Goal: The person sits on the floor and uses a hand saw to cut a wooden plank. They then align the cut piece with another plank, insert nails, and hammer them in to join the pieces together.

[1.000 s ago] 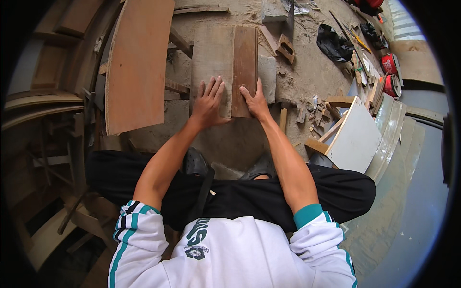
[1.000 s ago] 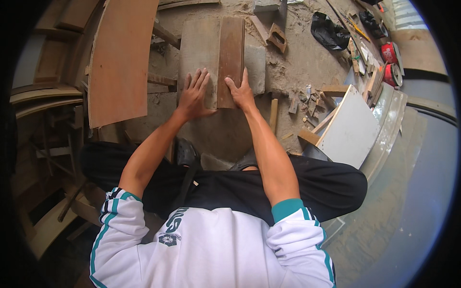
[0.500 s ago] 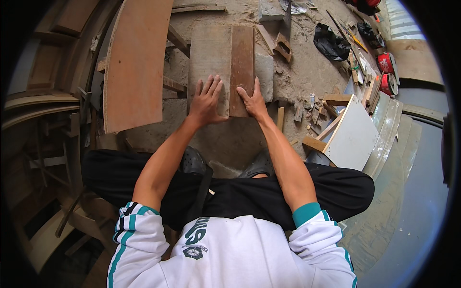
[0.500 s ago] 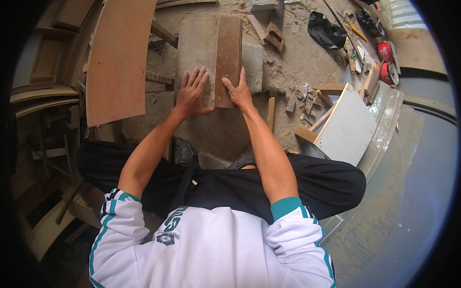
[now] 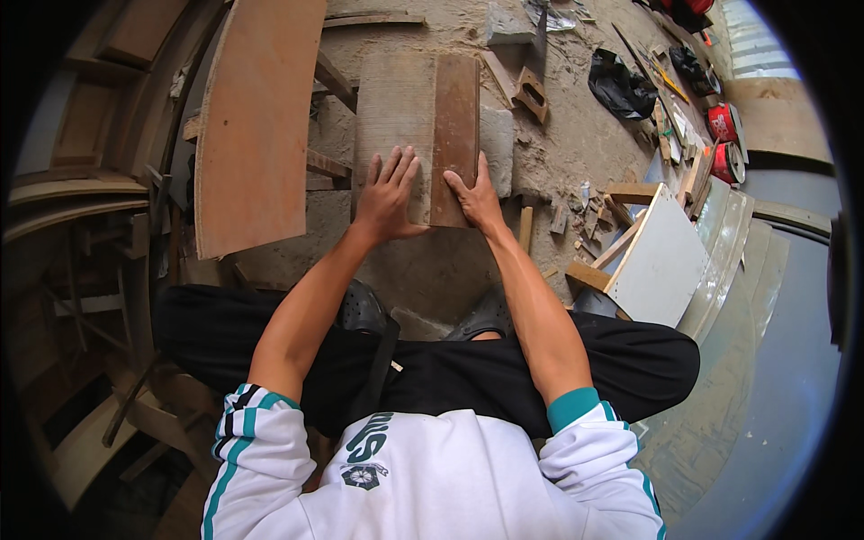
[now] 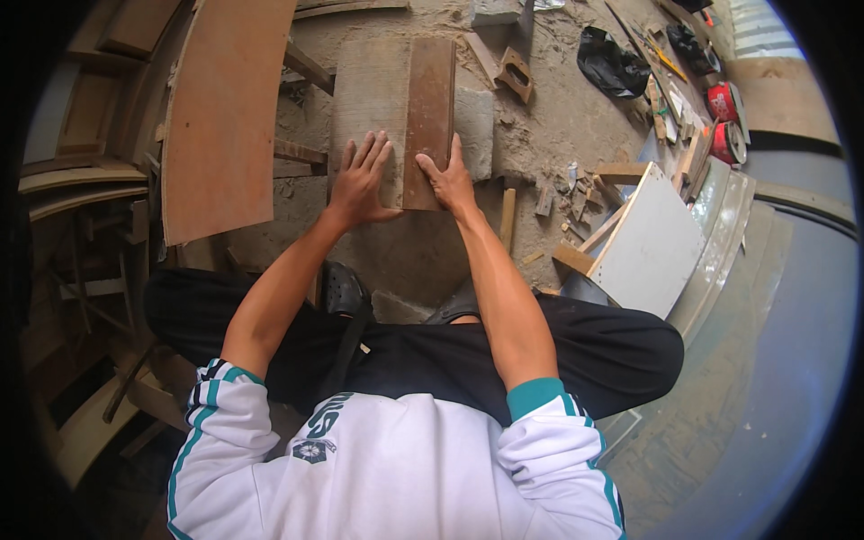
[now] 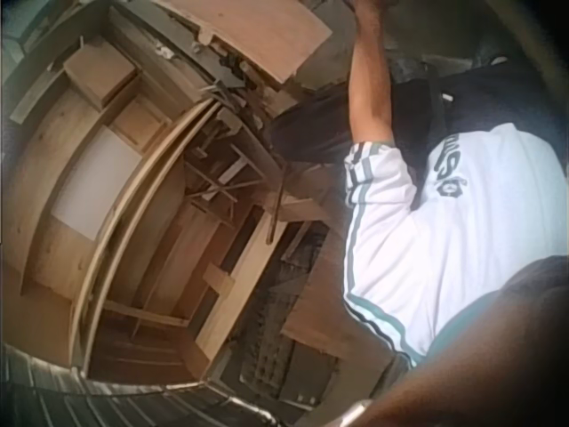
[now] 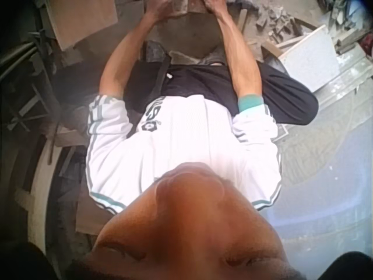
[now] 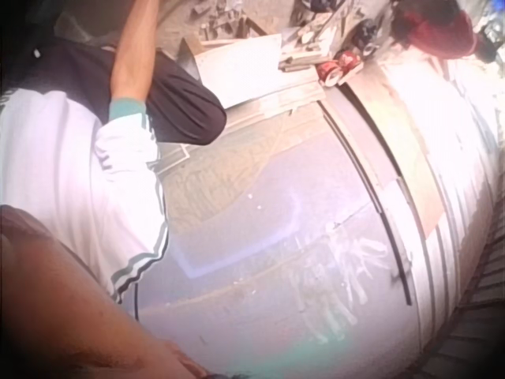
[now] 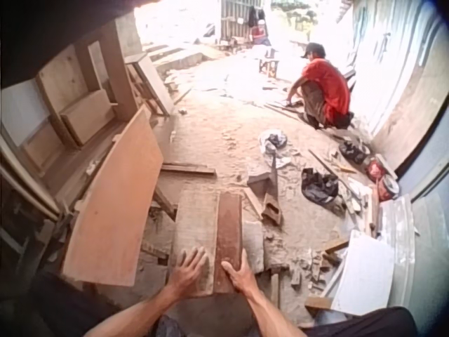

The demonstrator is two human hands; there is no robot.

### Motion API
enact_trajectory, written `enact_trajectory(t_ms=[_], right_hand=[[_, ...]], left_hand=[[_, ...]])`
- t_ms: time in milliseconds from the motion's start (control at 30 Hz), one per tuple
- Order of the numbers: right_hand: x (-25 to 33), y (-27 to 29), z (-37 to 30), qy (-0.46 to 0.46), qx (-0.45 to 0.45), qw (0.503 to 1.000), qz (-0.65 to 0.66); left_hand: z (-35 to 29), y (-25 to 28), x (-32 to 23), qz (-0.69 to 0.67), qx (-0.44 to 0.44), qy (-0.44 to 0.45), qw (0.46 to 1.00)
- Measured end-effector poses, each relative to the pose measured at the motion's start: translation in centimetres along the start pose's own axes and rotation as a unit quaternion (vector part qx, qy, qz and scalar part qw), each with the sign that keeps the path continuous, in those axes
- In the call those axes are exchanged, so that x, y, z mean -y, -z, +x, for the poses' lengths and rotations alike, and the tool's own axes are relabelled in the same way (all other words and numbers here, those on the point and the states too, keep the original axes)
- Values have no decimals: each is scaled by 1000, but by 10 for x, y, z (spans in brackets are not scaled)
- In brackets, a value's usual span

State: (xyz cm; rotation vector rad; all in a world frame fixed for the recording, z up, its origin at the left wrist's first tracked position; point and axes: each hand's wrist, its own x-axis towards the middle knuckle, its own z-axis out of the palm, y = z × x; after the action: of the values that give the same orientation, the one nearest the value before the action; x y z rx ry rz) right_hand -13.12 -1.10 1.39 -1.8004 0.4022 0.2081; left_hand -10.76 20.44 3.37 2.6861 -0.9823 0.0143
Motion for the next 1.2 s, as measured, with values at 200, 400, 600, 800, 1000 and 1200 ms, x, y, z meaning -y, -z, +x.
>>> enact_trajectory(t_ms=[200,400,600,800,1000,1200], right_hand=[[2,-3,0,-5,-23,998,-54],[-2,-2,7,-21,-21,997,-66],[-6,-1,10,-37,-25,996,-82],[0,7,10,-54,4,998,-45],[-15,28,9,-59,-117,989,-67],[-41,114,-5,-111,-203,969,-92]], left_hand=[[-1,1,0,-7,-9,-1,1000],[12,1,-11,-8,-41,46,998],[43,3,-36,42,31,129,990],[48,-2,-47,40,52,189,980],[64,2,-64,70,34,173,982],[87,10,-71,60,77,161,982]])
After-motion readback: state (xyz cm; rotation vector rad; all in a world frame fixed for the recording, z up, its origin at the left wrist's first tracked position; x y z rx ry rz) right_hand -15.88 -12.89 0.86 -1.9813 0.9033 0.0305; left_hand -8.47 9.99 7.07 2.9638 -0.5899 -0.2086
